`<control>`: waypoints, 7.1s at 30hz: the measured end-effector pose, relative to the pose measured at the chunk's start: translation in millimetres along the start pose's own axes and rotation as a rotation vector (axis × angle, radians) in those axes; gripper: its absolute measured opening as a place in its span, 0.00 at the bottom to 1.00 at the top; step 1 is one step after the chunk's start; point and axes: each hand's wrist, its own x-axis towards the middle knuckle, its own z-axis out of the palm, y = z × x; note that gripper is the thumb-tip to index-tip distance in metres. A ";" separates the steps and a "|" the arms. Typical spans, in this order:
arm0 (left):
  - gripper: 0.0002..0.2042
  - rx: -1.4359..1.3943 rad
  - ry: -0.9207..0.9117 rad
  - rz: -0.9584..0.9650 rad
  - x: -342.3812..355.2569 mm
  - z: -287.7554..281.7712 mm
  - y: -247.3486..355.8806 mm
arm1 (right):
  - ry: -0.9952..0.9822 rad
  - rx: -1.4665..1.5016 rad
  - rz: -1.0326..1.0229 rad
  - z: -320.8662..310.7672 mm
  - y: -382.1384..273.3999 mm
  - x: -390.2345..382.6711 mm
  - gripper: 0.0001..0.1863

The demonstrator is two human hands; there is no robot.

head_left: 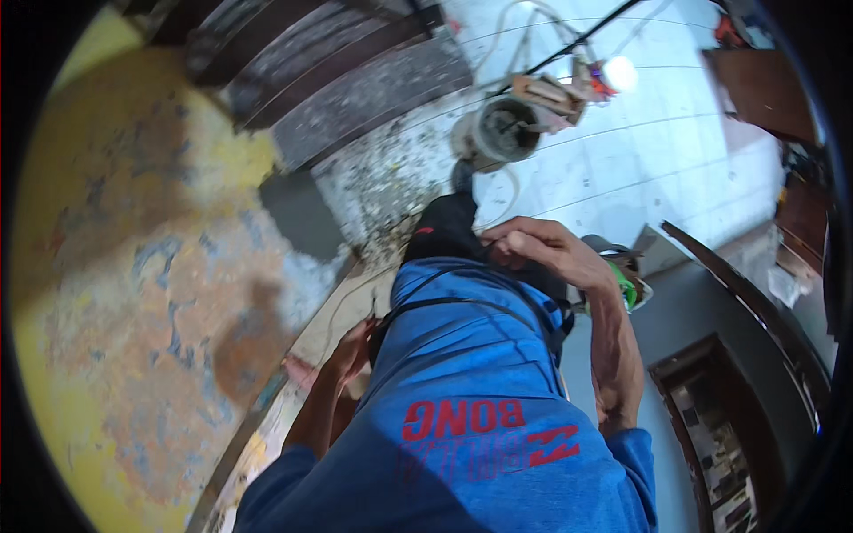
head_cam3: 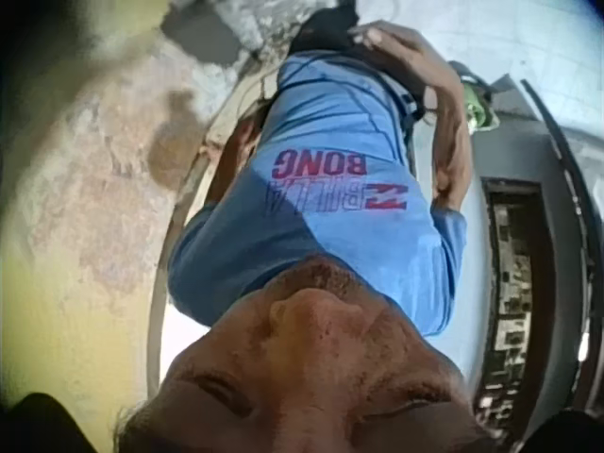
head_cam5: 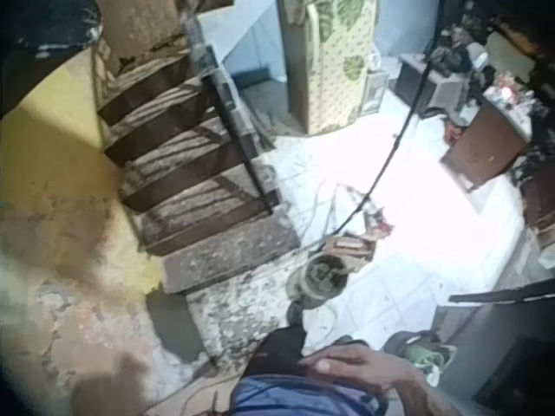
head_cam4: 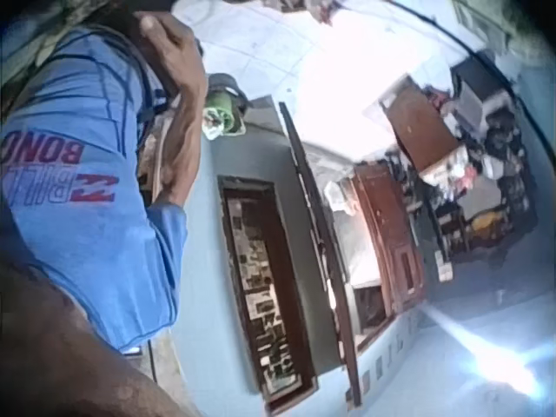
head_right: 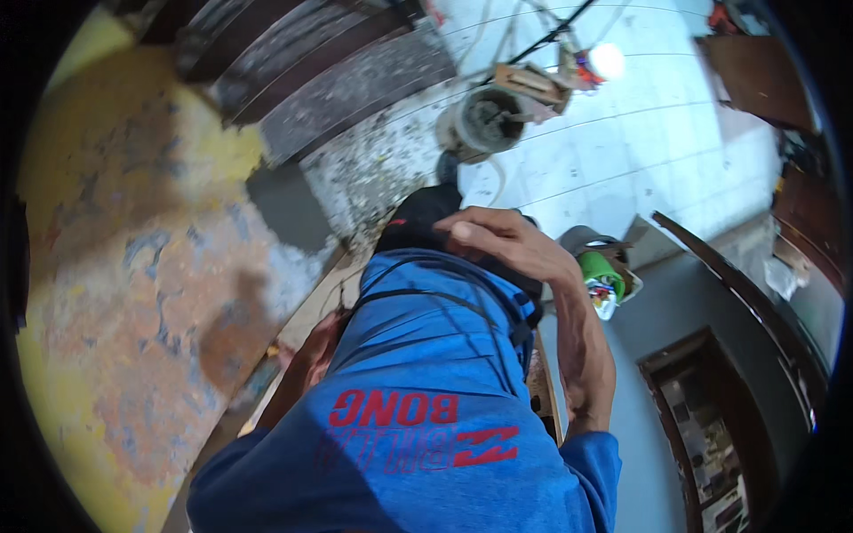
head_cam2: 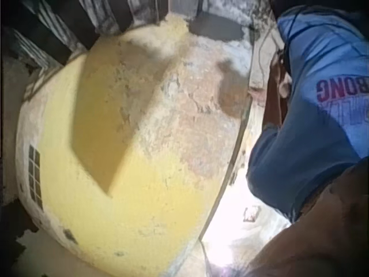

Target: The person puts a device into their waist pouch, moves a board aside, scrapes along the wall with a knife, and carries plastering tools and mortar over before wiping the wall with a cloth.

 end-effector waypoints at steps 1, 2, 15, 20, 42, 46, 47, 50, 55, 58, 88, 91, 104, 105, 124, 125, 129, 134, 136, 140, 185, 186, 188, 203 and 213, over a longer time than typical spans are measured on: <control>0.29 -0.006 -0.034 -0.007 -0.1 19.1 -3.7 | -0.044 -0.046 -0.001 -9.2 -14.3 3.0 0.27; 0.30 0.030 0.063 -0.001 -14.1 50.1 7.3 | -0.040 -0.092 0.011 -18.8 -22.1 5.0 0.27; 0.37 -0.712 0.153 1.079 -160.8 -163.6 -129.9 | -0.379 -0.161 0.025 -80.8 -55.6 15.9 0.31; 0.39 -0.783 0.159 0.989 -88.0 4.2 -218.1 | -0.718 -0.735 -0.007 -36.4 -64.1 55.1 0.31; 0.56 0.642 -0.072 0.337 -37.6 271.4 138.0 | -0.320 -0.443 0.551 -112.0 -0.4 -161.2 0.19; 0.57 0.960 -0.309 0.054 39.2 296.4 174.4 | -0.326 -0.292 0.510 -95.2 72.2 -215.2 0.15; 0.58 1.044 -0.387 -0.012 58.5 305.9 178.6 | -0.305 -0.290 0.481 -88.3 85.8 -222.5 0.14; 0.64 1.256 -0.678 -0.282 96.6 368.4 205.2 | -0.087 -0.200 0.494 -74.9 94.9 -243.2 0.14; 0.66 1.472 -0.911 -0.417 169.0 400.5 157.1 | 0.488 -0.038 0.192 -125.3 166.1 -259.1 0.27; 0.68 1.617 -0.984 -0.339 167.2 416.8 135.6 | 0.519 -0.067 0.125 -103.4 111.1 -183.2 0.33; 0.10 0.830 0.259 0.123 -63.5 92.8 35.1 | 0.023 -0.107 0.176 -73.4 92.4 -121.7 0.25; 0.12 0.840 0.340 0.091 -61.9 146.2 70.6 | 0.168 0.016 0.276 -60.1 107.3 -164.2 0.23; 0.10 1.881 -0.251 0.944 -0.1 299.6 183.1 | 0.251 0.638 0.239 60.9 248.4 -226.0 0.09; 0.11 1.900 -0.353 0.921 4.1 306.8 184.9 | 0.244 0.609 0.272 70.9 252.9 -224.2 0.09; 0.14 0.932 0.409 0.589 342.3 94.0 206.7 | 1.060 -0.532 0.359 -195.7 324.5 -47.7 0.19; 0.15 0.991 0.487 0.584 375.9 70.9 195.8 | 1.059 -0.699 0.285 -211.9 313.2 -1.5 0.20; 0.18 1.087 0.491 0.237 492.2 39.7 136.4 | 0.851 -1.065 -0.047 -268.8 303.8 197.2 0.22; 0.29 1.731 -0.053 0.510 590.4 188.6 23.5 | 0.824 -1.702 -0.003 -372.3 362.8 273.7 0.25; 0.34 1.836 -0.087 0.700 630.7 221.9 20.5 | 0.788 -1.620 0.133 -395.3 376.4 302.6 0.20; 0.36 1.794 0.092 0.929 687.8 220.6 31.4 | 0.562 -1.273 0.360 -374.3 354.7 350.2 0.14; 0.23 0.696 0.394 0.465 401.4 298.9 51.4 | 0.805 -0.023 0.081 -472.4 373.8 -64.1 0.35; 0.22 0.676 0.406 0.466 382.9 296.3 38.2 | 0.785 -0.024 0.039 -460.5 370.2 -60.7 0.37; 0.23 0.556 0.460 0.461 352.0 294.0 17.5 | 0.649 -0.030 -0.044 -445.6 359.9 -54.6 0.40; 0.16 -0.040 0.569 0.738 269.9 155.0 -178.4 | 0.114 -0.322 -0.030 -139.6 322.0 122.1 0.21; 0.34 -0.602 0.740 0.695 200.9 58.8 -261.2 | -0.286 -0.867 0.014 99.4 316.9 169.2 0.14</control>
